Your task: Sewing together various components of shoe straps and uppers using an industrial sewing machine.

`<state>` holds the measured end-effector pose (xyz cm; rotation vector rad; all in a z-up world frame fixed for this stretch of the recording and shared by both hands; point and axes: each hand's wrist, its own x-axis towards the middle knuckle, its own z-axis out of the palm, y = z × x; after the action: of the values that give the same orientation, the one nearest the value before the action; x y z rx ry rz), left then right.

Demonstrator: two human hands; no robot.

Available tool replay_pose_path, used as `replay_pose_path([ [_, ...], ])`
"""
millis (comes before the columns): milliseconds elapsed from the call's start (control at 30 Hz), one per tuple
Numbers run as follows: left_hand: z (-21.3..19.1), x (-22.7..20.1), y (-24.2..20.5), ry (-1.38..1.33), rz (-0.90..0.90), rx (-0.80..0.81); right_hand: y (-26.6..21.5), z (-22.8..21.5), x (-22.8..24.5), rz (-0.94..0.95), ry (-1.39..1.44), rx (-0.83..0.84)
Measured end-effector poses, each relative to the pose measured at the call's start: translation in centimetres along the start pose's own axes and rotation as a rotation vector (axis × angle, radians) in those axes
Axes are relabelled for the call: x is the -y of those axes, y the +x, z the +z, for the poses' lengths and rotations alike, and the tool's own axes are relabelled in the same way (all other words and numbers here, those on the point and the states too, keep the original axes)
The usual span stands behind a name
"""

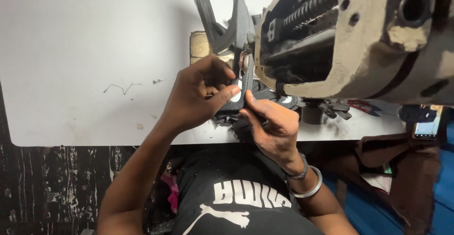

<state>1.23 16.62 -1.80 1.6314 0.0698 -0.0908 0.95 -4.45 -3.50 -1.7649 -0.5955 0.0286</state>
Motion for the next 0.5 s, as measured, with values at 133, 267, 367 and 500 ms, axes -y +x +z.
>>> replay_pose_path([
  [133,-0.8,-0.3,0.4,0.037,-0.001,0.109,0.8,-0.2,0.2,0.045,0.024,0.001],
  [267,-0.9,-0.6,1.5,0.114,-0.011,0.098,1.5,-0.3,0.0,0.037,0.020,0.004],
  [367,-1.3,-0.4,2.3,0.181,0.023,0.070,2.0,-0.3,-0.1,0.035,0.000,0.014],
  [500,-1.7,-0.2,3.6,0.143,0.177,0.060,1.8,-0.4,-1.0,0.053,-0.019,0.014],
])
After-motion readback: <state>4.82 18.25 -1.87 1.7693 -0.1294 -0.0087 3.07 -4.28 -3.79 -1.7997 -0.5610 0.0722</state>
